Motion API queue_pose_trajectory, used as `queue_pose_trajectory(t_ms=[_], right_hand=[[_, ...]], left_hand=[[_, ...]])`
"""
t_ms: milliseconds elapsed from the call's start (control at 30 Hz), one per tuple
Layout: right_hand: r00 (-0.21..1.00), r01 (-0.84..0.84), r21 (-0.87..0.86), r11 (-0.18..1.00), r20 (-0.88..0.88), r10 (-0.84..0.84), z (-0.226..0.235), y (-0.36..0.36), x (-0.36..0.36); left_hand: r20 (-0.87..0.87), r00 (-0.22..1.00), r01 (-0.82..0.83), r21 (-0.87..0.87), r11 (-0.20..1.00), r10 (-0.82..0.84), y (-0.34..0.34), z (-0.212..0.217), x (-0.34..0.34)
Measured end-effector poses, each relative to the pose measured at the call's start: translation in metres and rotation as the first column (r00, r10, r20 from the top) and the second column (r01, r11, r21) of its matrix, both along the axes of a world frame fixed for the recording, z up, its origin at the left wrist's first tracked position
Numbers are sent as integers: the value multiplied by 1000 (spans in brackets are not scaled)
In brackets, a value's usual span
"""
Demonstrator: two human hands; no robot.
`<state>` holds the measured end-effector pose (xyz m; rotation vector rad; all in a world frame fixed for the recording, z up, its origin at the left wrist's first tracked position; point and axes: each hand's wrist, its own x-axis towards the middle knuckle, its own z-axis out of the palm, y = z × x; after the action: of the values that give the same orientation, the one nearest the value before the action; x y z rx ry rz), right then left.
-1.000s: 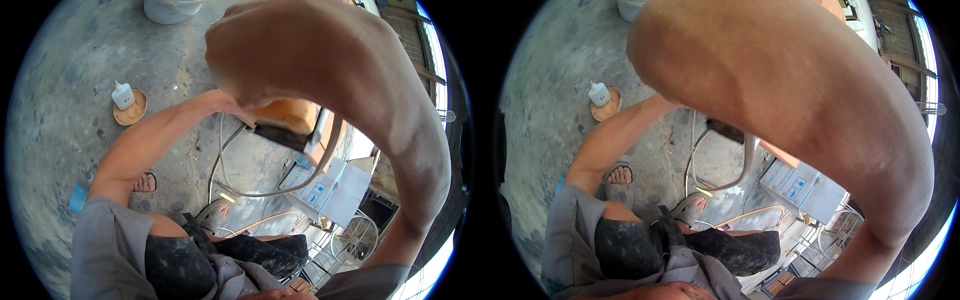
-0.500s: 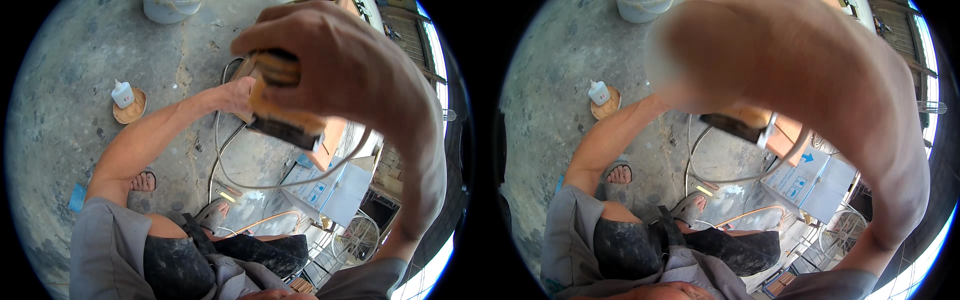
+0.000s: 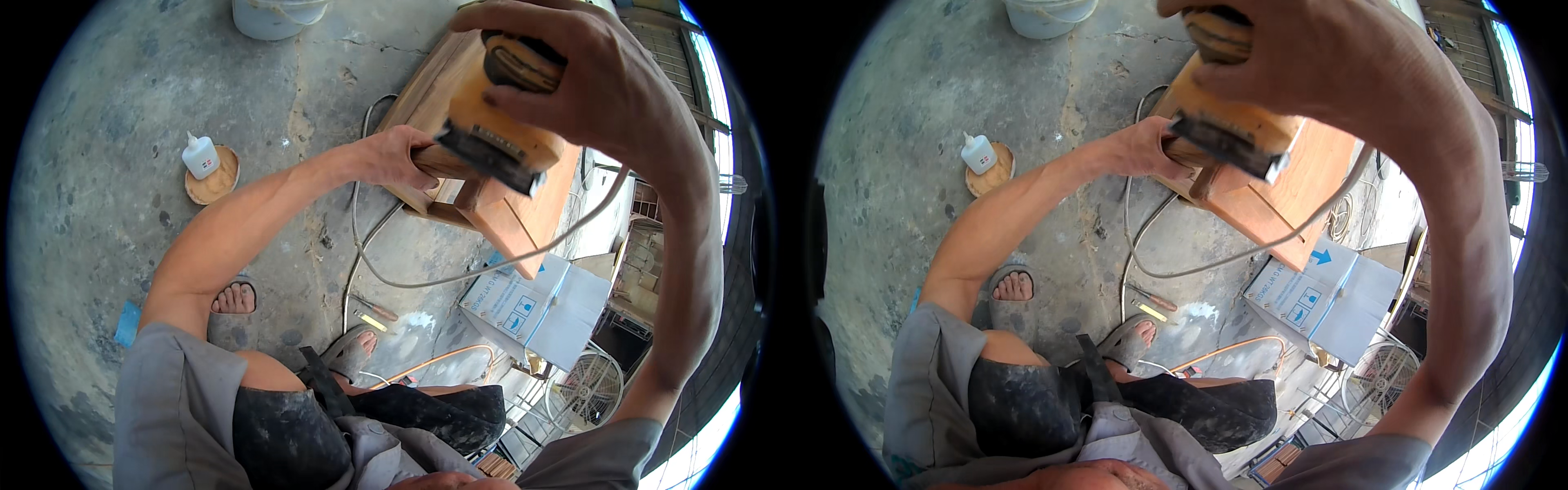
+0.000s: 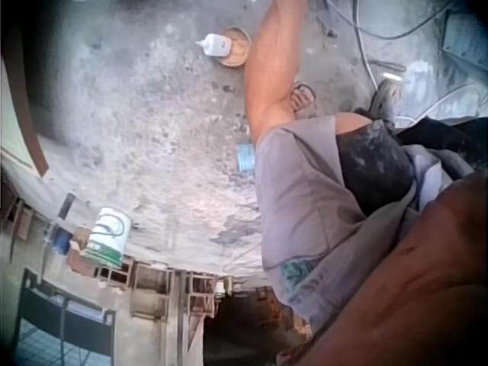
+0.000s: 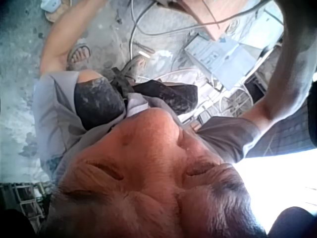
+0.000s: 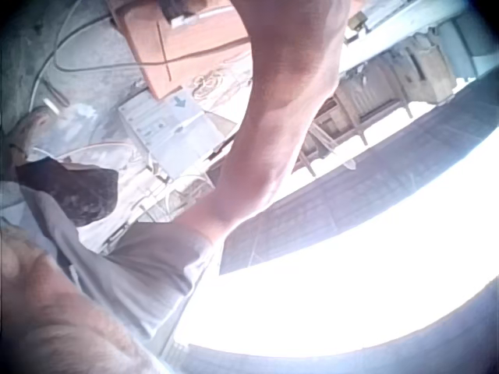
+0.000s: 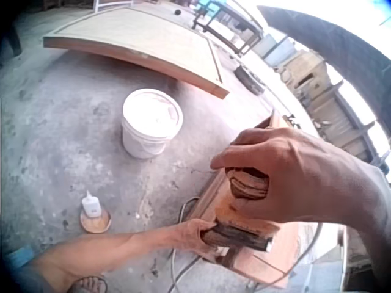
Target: The person is repairing a wooden piece by applying glue to a crack, sanding the surface, and smoothing the edges. They use a power sander and a sanding block to finish the repair.
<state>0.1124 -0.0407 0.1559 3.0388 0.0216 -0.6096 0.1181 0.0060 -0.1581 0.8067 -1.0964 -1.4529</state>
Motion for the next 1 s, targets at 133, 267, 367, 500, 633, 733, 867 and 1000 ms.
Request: queue_pose_trajectory(t_ms=[133, 267, 367, 500, 633, 733, 867, 1000], right_hand=[[999, -35, 62, 997, 40, 32, -4, 5, -8], [997, 58, -43, 997, -44, -60, -2, 3, 17], [997, 72, -57, 996, -10, -72, -8, -11, 18], [996, -21, 67, 998, 88, 15, -13, -11, -11], [996, -22, 85, 996, 91, 15, 0, -5, -18], [995, 32, 62, 998, 95, -38, 1, -16, -17], [986, -28, 120, 992, 166, 8, -3, -10, -41], [987, -37, 137, 990, 158, 15, 2, 0, -49]], left_hand=[[-127, 992, -15, -11, 1000, 13, 2, -9, 1], [-20, 1000, -20, 29, 999, 21, 2, 3, 4], [35, 999, -25, 14, 1000, 25, -5, -1, -5], [111, 993, -42, -28, 999, 45, -2, -20, 1], [-188, 982, -8, 22, 1000, 12, -4, -26, -5], [-89, 995, 62, 81, 995, -55, 3, 1, 3], [-227, 972, 81, 56, 995, -66, -1, -22, 1], [-186, 978, 96, 13, 995, -92, -9, -33, 2]])
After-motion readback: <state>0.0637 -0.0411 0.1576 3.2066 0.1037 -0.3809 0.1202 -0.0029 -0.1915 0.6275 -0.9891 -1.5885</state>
